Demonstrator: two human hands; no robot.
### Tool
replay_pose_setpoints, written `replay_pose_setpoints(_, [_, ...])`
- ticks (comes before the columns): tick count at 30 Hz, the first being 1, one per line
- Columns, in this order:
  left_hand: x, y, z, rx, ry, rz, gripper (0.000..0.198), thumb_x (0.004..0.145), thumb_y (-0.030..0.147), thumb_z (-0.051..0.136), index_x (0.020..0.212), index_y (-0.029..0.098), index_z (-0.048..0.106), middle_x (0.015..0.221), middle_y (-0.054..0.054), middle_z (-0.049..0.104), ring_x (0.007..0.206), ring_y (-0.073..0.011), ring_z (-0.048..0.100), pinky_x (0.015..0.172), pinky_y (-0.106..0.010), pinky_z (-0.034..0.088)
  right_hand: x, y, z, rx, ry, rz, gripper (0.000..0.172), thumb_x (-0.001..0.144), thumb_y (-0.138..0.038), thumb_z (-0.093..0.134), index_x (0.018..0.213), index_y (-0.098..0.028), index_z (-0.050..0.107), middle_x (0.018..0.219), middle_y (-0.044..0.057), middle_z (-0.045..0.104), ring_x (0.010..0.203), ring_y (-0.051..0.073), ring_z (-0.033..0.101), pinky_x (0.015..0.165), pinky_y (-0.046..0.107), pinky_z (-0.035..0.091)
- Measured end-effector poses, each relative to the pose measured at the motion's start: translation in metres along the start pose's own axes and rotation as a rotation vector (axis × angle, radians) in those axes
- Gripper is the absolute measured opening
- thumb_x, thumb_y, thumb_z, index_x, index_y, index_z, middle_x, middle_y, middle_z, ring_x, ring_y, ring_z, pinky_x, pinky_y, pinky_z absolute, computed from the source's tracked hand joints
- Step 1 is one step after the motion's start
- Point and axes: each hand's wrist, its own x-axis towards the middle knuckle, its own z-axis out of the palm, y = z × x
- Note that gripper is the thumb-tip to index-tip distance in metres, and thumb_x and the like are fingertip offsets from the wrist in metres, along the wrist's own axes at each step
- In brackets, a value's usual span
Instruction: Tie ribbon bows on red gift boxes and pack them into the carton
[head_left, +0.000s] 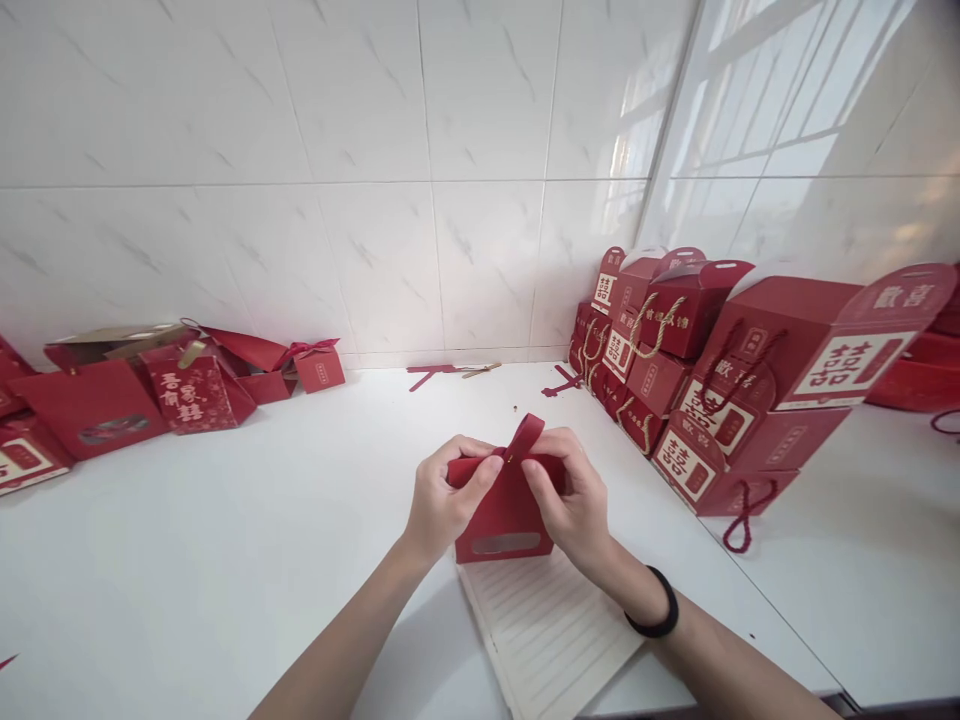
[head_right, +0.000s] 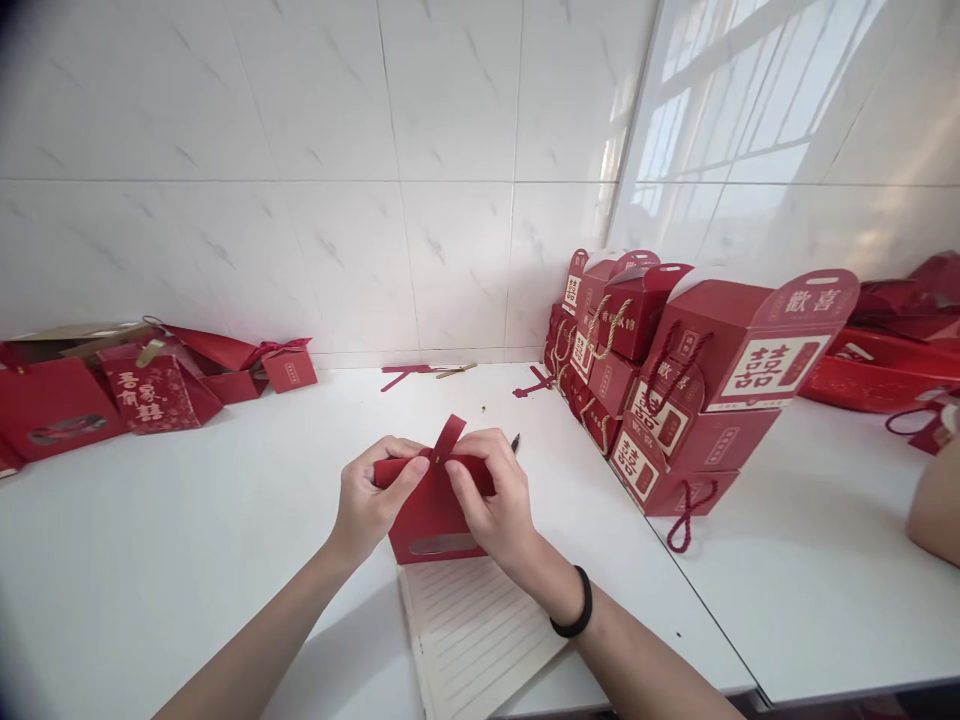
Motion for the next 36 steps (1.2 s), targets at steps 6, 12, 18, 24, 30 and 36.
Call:
replay_pose_setpoints(6, [0.005, 0.006, -0.006, -0.002, 0.013, 0.101, 0.006, 0.08, 0.025, 0.059, 0.081, 0.02, 0.059, 0.093, -0.004, 0.069, 0.087, -0.0166, 0.065, 0.077, -0.029, 0.053, -0.001, -0.001, 0.001, -0.02, 0.008, -0.044, 0.01, 0.086, -0.015, 0.052, 0.091, -0.023, 0.05, 0.08, 0.001, 0.055, 0.072, 0.016, 0.055, 0.063, 0.029, 0.046])
replay_pose_setpoints(12, [0.013, 0.017, -0.01, -0.013, -0.042, 0.134, 0.015, 0.077, 0.024, 0.063, 0.086, 0.021, 0.052, 0.087, -0.003, 0.07, 0.088, -0.0179, 0.067, 0.078, -0.031, 0.053, -0.003, -0.002, 0.004, -0.015, -0.02, 0.094, 0.009, 0.084, -0.02, 0.052, 0.09, -0.023, 0.045, 0.079, 0.0, 0.055, 0.069, 0.015, 0.056, 0.06, 0.027, 0.046])
replay_pose_setpoints(18, [0.012, 0.016, -0.005, 0.04, -0.088, 0.026, 0.009, 0.08, 0.023, 0.059, 0.086, 0.022, 0.054, 0.084, 0.0, 0.068, 0.085, -0.0156, 0.066, 0.073, -0.026, 0.052, -0.002, -0.002, 0.005, -0.028, -0.022, 0.145, 0.014, 0.082, -0.022, 0.054, 0.089, -0.023, 0.042, 0.08, 0.0, 0.054, 0.069, 0.014, 0.055, 0.058, 0.026, 0.046])
replay_pose_setpoints(24, [0.01, 0.013, -0.008, 0.071, -0.082, 0.16, 0.011, 0.082, 0.017, 0.055, 0.074, 0.02, 0.062, 0.082, -0.001, 0.064, 0.078, -0.0119, 0.062, 0.069, -0.022, 0.051, -0.003, -0.002, 0.008, 0.006, 0.002, 0.201, 0.019, 0.08, -0.023, 0.057, 0.087, -0.023, 0.039, 0.079, -0.001, 0.05, 0.07, 0.014, 0.054, 0.062, 0.027, 0.046])
replay_pose_setpoints(30, [0.01, 0.014, -0.01, 0.029, -0.174, 0.11, 0.022, 0.083, 0.016, 0.052, 0.092, 0.024, 0.071, 0.092, -0.002, 0.07, 0.086, -0.0155, 0.065, 0.075, -0.027, 0.055, -0.003, -0.005, 0.007, 0.01, -0.034, 0.133, 0.019, 0.078, -0.018, 0.058, 0.09, -0.023, 0.044, 0.081, -0.001, 0.053, 0.069, 0.013, 0.054, 0.06, 0.025, 0.046])
replay_pose_setpoints(36, [0.007, 0.015, -0.007, 0.009, -0.127, 0.142, 0.022, 0.082, 0.015, 0.055, 0.094, 0.025, 0.071, 0.091, -0.002, 0.069, 0.081, -0.0135, 0.065, 0.071, -0.024, 0.055, -0.001, -0.003, 0.006, -0.033, 0.012, 0.045, 0.016, 0.078, -0.015, 0.057, 0.086, -0.022, 0.045, 0.079, -0.001, 0.051, 0.07, 0.014, 0.052, 0.061, 0.026, 0.045])
